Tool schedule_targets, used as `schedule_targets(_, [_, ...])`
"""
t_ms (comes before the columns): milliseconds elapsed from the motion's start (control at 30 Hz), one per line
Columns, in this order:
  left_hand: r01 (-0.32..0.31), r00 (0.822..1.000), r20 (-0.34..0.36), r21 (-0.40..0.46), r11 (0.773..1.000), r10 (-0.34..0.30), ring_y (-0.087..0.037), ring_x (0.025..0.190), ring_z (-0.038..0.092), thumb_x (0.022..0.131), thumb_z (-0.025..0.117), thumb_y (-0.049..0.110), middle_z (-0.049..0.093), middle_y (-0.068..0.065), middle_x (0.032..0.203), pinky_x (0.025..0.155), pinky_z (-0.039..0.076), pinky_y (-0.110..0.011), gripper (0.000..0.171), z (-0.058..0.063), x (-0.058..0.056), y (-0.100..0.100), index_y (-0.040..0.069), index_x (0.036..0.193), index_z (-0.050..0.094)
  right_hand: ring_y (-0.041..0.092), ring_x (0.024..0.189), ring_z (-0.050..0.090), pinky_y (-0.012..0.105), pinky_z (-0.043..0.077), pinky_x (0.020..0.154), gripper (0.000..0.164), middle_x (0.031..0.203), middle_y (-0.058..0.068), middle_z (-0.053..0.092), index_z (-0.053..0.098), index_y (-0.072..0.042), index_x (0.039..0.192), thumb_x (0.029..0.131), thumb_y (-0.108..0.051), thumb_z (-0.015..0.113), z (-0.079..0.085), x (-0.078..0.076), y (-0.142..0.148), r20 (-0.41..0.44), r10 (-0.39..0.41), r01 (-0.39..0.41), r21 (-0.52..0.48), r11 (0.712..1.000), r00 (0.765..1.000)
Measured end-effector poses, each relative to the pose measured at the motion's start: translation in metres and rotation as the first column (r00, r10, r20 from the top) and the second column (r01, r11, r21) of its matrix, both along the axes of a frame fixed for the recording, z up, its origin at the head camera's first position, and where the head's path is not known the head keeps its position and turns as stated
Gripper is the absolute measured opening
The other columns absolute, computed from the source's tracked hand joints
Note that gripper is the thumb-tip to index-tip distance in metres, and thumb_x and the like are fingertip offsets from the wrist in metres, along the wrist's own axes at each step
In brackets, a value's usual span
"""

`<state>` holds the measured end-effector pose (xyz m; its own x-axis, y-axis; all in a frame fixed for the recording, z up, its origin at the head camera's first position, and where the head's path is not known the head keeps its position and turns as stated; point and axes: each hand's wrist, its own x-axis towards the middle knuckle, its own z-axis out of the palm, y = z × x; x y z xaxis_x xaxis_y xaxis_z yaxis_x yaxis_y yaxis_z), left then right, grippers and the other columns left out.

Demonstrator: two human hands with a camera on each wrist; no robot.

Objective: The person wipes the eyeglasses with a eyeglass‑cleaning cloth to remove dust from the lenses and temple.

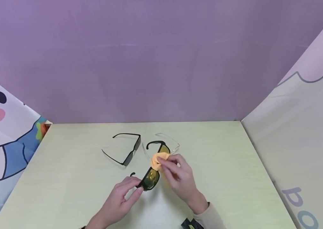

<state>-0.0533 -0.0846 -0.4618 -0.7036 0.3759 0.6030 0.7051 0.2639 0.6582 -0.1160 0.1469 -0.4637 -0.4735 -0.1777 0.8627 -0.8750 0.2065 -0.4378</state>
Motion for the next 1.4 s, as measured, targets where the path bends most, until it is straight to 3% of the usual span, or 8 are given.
schedule_targets(200, [0.007, 1.0, -0.005, -0.007, 1.0, -0.007, -0.012, 0.096, 0.067, 0.097, 0.064, 0.0, 0.074, 0.006, 0.099, 0.086, 0.054, -0.029, 0.016, 0.0, 0.002, 0.001, 0.011, 0.105, 0.072, 0.004, 0.058, 0.043, 0.013, 0.036, 0.045, 0.027, 0.091, 0.015, 0.059, 0.073, 0.009, 0.112, 0.086, 0.014, 0.066, 0.01, -0.009, 0.009, 0.121, -0.161, 0.165, -0.026, 0.986, 0.98])
schedule_targets(533, [-0.003, 1.0, 0.016, 0.002, 1.0, 0.003, -0.012, 0.095, 0.067, 0.099, 0.063, 0.002, 0.074, 0.006, 0.099, 0.086, 0.055, -0.03, 0.016, 0.001, 0.002, -0.001, 0.012, 0.107, 0.072, 0.004, 0.059, 0.046, 0.002, 0.036, 0.046, 0.022, 0.091, 0.016, 0.058, 0.074, 0.004, 0.114, 0.103, -0.011, 0.062, 0.0, 0.002, -0.002, -0.041, -0.012, 0.013, 0.024, 1.0, 0.999])
schedule_targets(667, [0.007, 1.0, 0.003, 0.001, 1.0, -0.007, -0.012, 0.095, 0.067, 0.098, 0.064, 0.001, 0.074, 0.005, 0.099, 0.086, 0.054, -0.029, 0.016, 0.0, 0.0, 0.001, 0.011, 0.107, 0.072, 0.004, 0.058, 0.044, 0.007, 0.036, 0.045, 0.019, 0.091, 0.016, 0.059, 0.074, 0.007, 0.112, 0.096, 0.003, 0.065, 0.004, -0.005, 0.003, 0.034, -0.098, 0.099, -0.01, 0.995, 0.995])
schedule_targets(800, [0.02, 1.0, -0.011, -0.008, 1.0, -0.02, -0.011, 0.094, 0.067, 0.097, 0.064, 0.0, 0.074, 0.005, 0.098, 0.086, 0.054, -0.027, 0.015, 0.0, 0.0, 0.003, 0.01, 0.105, 0.072, 0.005, 0.061, 0.045, 0.013, 0.037, 0.046, 0.032, 0.092, 0.015, 0.059, 0.073, 0.008, 0.112, 0.082, 0.018, 0.066, 0.007, -0.007, 0.009, 0.109, -0.18, 0.184, -0.028, 0.982, 0.978])
schedule_targets(1067, [0.0, 1.0, 0.009, -0.016, 1.0, 0.0, -0.011, 0.094, 0.067, 0.099, 0.063, 0.002, 0.073, 0.006, 0.098, 0.085, 0.055, -0.028, 0.015, 0.001, 0.0, 0.001, 0.012, 0.106, 0.071, 0.004, 0.06, 0.045, 0.004, 0.037, 0.046, 0.019, 0.093, 0.016, 0.058, 0.074, 0.004, 0.114, 0.1, -0.005, 0.065, -0.005, 0.004, 0.0, 0.005, -0.007, 0.007, -0.011, 1.0, 1.0])
schedule_targets(1133, [0.001, 1.0, 0.012, -0.015, 1.0, -0.001, -0.011, 0.094, 0.067, 0.099, 0.063, 0.002, 0.074, 0.006, 0.098, 0.085, 0.055, -0.028, 0.015, 0.0, 0.0, 0.001, 0.012, 0.106, 0.072, 0.005, 0.06, 0.045, 0.005, 0.037, 0.046, 0.02, 0.093, 0.016, 0.058, 0.074, 0.006, 0.113, 0.101, -0.007, 0.064, -0.003, 0.001, 0.001, 0.015, -0.03, 0.031, -0.012, 0.999, 0.999])
schedule_targets(1300, [0.022, 1.0, -0.003, -0.014, 1.0, -0.022, -0.011, 0.094, 0.066, 0.098, 0.064, 0.001, 0.073, 0.006, 0.098, 0.086, 0.054, -0.027, 0.015, -0.002, 0.0, 0.002, 0.011, 0.106, 0.071, 0.006, 0.061, 0.044, 0.013, 0.037, 0.047, 0.026, 0.091, 0.015, 0.058, 0.074, 0.009, 0.111, 0.087, 0.014, 0.066, 0.0, -0.007, 0.008, 0.093, -0.173, 0.177, -0.036, 0.984, 0.98])
schedule_targets(1400, [0.025, 1.0, -0.013, -0.016, 1.0, -0.025, -0.011, 0.094, 0.066, 0.098, 0.064, 0.001, 0.073, 0.006, 0.098, 0.086, 0.053, -0.026, 0.015, -0.003, 0.001, 0.003, 0.012, 0.105, 0.071, 0.006, 0.061, 0.044, 0.013, 0.037, 0.046, 0.03, 0.09, 0.015, 0.058, 0.073, 0.01, 0.11, 0.083, 0.019, 0.065, -0.004, -0.005, 0.006, 0.102, -0.191, 0.197, -0.05, 0.979, 0.976])
